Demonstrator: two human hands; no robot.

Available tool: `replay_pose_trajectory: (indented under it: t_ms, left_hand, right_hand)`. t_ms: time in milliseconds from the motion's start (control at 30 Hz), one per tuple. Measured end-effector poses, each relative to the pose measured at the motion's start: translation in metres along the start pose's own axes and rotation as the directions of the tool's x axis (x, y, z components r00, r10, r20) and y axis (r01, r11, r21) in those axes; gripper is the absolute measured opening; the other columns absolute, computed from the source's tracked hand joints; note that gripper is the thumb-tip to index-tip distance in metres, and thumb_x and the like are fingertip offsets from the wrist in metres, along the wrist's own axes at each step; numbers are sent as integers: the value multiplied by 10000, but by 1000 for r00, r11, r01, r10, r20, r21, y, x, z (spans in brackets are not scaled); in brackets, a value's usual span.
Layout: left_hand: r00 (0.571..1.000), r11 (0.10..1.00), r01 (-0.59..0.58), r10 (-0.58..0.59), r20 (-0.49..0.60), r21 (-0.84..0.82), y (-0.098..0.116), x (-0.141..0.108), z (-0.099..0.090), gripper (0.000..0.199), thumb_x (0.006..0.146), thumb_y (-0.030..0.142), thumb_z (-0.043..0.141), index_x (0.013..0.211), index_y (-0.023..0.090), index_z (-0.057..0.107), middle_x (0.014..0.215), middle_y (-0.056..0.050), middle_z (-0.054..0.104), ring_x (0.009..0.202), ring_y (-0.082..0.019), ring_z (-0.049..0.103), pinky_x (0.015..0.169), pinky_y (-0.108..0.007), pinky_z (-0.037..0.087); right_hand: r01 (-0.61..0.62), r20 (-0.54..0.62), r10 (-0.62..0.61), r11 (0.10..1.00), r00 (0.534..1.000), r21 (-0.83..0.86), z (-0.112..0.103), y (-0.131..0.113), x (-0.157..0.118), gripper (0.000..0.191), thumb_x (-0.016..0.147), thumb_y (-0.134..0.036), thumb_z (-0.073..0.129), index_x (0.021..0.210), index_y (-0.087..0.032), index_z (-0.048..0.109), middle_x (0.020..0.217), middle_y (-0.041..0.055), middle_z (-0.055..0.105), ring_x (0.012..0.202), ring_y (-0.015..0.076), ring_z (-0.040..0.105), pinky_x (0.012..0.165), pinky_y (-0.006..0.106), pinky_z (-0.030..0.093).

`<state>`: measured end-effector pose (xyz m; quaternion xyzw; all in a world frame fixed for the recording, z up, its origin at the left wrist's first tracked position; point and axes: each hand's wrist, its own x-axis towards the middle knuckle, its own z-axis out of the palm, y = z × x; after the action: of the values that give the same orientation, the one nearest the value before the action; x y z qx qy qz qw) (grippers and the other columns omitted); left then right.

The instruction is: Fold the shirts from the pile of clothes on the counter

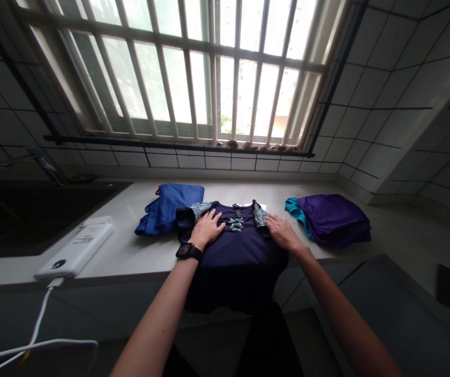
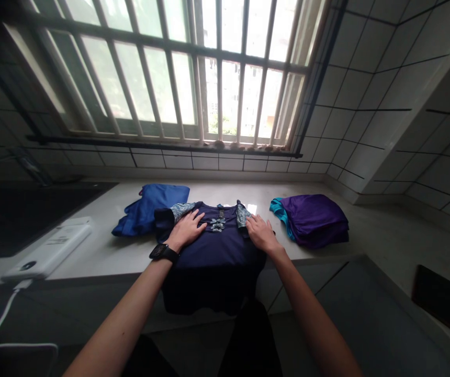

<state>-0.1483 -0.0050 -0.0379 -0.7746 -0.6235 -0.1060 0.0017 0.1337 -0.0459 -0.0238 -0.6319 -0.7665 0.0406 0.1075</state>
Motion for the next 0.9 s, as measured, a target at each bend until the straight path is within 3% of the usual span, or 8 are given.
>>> replay_pose_trajectory:
  t_ms: [100, 300, 400, 500, 600, 700, 833, 900]
  left_hand:
    - [1000, 1000, -5, 5, 11, 2, -2, 1, 1, 600, 1035, 427, 433, 1565, 160, 522, 1689, -126, 397, 1551, -330, 388, 1295, -444, 290]
    - [1000, 1000, -6, 6, 8, -16, 4, -3, -3, 574, 1021, 400, 458, 1531, 149, 540, 1664, -141, 437, 1534, -317, 408, 1280, -433, 317]
    - [989, 998, -20, 9, -149, -66, 10, -11, -20, 500, 998, 295, 475, 1467, 151, 571, 1576, -152, 532, 1450, -292, 502, 1222, -397, 393]
    - [885, 976, 187, -217, -413, -111, 1, -17, -44, 487, 977, 256, 495, 1447, 142, 547, 1489, -195, 583, 1402, -354, 521, 1192, -478, 398]
    - [799, 885, 432, -465, -381, -173, -23, -19, -65, 561, 883, 333, 668, 1393, 120, 569, 1380, -236, 650, 1314, -425, 572, 1095, -517, 467]
    - [879, 894, 401, -438, -189, -201, -43, -20, -78, 327, 852, 280, 680, 1160, 172, 704, 1172, -163, 756, 1141, -345, 683, 980, -401, 528]
    - [958, 946, 80, -160, -237, -314, -44, -26, -84, 191, 862, 295, 650, 983, 185, 751, 1003, -92, 779, 936, -227, 713, 845, -285, 525]
    - [994, 926, -52, 12, -109, -373, -37, -29, -83, 239, 834, 394, 709, 916, 176, 762, 884, -59, 769, 810, -194, 694, 747, -259, 507]
  right_hand:
    - [-11, -79, 13, 1000, 997, 27, 1, -13, 14, 582, 1090, -307, 247, 1636, -179, 404, 1730, 109, 305, 1615, 265, 244, 1284, 510, 269]
    - [-21, 122, 27, 999, 992, -50, 16, -27, 26, 641, 1095, -479, 281, 1679, -216, 301, 1761, 64, 210, 1634, 265, 170, 1300, 537, 204]
    - [-27, 109, 33, 998, 993, -59, 19, -24, 25, 647, 1095, -491, 246, 1683, -223, 290, 1764, 54, 199, 1636, 263, 160, 1297, 535, 214]
    - [-23, 98, 29, 998, 995, -58, 21, -22, 25, 651, 1092, -492, 243, 1680, -218, 302, 1760, 58, 214, 1633, 278, 170, 1292, 554, 220]
    - [-8, 81, 12, 999, 997, -53, 23, -21, 26, 647, 1089, -482, 259, 1674, -213, 319, 1755, 71, 231, 1628, 287, 189, 1287, 569, 226]
    - [-7, 77, 10, 999, 997, -37, 24, -21, 26, 646, 1088, -479, 255, 1673, -213, 320, 1755, 73, 232, 1629, 286, 185, 1285, 576, 224]
    - [-20, 86, 22, 999, 996, -26, 23, -22, 27, 655, 1084, -487, 269, 1673, -206, 320, 1757, 75, 228, 1630, 285, 178, 1286, 565, 226]
    - [-20, 90, 23, 999, 996, -31, 23, -22, 27, 655, 1085, -484, 267, 1675, -203, 314, 1759, 71, 221, 1633, 284, 167, 1289, 564, 216]
